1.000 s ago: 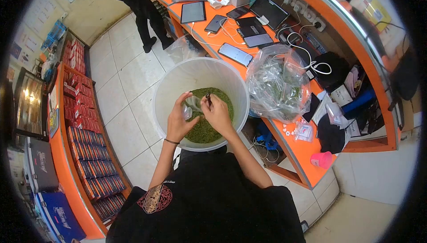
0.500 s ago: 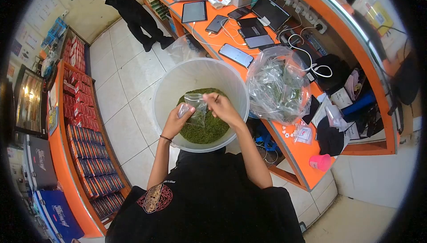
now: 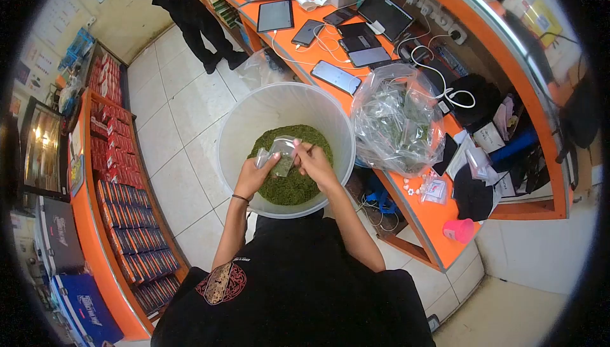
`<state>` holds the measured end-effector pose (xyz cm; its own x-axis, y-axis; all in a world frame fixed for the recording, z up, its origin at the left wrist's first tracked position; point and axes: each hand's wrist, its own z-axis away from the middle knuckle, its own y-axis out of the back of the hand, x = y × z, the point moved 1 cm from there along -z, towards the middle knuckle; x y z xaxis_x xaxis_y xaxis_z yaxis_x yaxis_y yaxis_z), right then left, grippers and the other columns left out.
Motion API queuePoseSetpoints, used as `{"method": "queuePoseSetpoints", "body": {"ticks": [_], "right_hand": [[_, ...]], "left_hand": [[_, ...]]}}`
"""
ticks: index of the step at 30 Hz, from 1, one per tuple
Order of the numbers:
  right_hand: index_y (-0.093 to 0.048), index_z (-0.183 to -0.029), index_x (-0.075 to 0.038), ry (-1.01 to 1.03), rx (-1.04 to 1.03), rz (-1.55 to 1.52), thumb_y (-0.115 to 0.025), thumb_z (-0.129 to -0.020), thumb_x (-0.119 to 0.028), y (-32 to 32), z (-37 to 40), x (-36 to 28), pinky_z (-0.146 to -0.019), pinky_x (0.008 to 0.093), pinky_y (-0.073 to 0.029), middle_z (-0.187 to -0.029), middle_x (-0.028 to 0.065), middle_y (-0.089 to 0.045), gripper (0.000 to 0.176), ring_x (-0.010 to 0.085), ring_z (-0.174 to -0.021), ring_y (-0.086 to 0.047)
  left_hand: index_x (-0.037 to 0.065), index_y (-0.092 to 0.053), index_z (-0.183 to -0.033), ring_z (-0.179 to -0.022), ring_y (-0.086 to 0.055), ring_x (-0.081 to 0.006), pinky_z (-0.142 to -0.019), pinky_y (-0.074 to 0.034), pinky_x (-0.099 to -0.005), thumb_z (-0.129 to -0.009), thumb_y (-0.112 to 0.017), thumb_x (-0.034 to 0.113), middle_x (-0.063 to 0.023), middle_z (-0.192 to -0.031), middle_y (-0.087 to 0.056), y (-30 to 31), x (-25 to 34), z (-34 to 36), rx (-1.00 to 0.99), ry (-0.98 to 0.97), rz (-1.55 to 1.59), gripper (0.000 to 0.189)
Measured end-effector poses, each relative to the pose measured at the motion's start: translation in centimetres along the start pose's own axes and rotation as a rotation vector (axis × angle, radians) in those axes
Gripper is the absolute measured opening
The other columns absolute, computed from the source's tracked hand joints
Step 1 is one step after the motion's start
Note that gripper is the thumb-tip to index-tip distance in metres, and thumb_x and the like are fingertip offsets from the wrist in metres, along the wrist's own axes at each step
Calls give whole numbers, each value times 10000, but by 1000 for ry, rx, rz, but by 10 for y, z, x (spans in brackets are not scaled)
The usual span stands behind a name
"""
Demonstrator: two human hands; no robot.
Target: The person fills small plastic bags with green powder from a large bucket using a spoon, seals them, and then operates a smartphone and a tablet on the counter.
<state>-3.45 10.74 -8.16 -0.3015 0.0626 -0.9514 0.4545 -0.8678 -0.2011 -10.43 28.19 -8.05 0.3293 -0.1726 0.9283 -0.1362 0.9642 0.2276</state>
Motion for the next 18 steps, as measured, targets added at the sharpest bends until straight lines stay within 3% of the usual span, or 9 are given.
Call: {"method": "queuePoseSetpoints", "body": {"ticks": [1, 5, 7, 14, 17, 18], "right_hand": [[-605, -854, -21, -86, -9, 25, -552, -984, -321, -1, 1, 2, -481, 226, -380, -674, 4, -537, 331, 70, -538, -459], [-596, -834, -21, -98, -40, 7, -536, -984, -331, -8, 6, 2, -486, 228, -386, -663, 16, -535, 349, 77, -532, -463], [-534, -769, -74, -148, -52, 57, -573, -960, -301, -12, 9, -6, -476, 250, -351, -595, -23, -455, 299, 78, -499, -416], [-536, -754, -83, -145, -62, -114, -587, -940, -295, -9, 13, -6, -477, 259, -341, -594, -22, -446, 287, 78, -513, -419], [-560, -772, -50, -133, -104, -203, -548, -965, -254, -4, 13, -3, -475, 239, -365, -644, 9, -513, 281, 72, -535, -432], [-573, -788, -39, -121, -115, -137, -561, -964, -243, -4, 13, -3, -478, 236, -361, -645, 4, -517, 270, 67, -540, -435]], "left_hand": [[-11, -694, -783, -640, -598, -125, -603, -466, -309, -918, -629, 439, -45, -615, -598, -2, -7, -3, 45, 10, 36, 474], [-34, -659, -774, -581, -528, -134, -567, -432, -315, -954, -564, 443, -50, -579, -543, -9, -29, -9, 67, -34, 21, 519], [7, -664, -776, -613, -515, -82, -584, -437, -267, -984, -535, 403, 13, -648, -560, -10, -25, -6, 50, -66, -67, 466], [6, -663, -804, -694, -485, -67, -630, -393, -248, -983, -533, 381, 29, -705, -568, -7, -12, 2, -13, -34, -44, 436], [8, -668, -837, -695, -493, -73, -638, -400, -249, -979, -548, 381, 28, -723, -583, -7, -17, 0, 39, -37, 48, 416], [-2, -681, -896, -716, -533, -96, -670, -433, -271, -965, -567, 382, -25, -735, -616, -6, -13, 2, 82, -72, 57, 407]]}}
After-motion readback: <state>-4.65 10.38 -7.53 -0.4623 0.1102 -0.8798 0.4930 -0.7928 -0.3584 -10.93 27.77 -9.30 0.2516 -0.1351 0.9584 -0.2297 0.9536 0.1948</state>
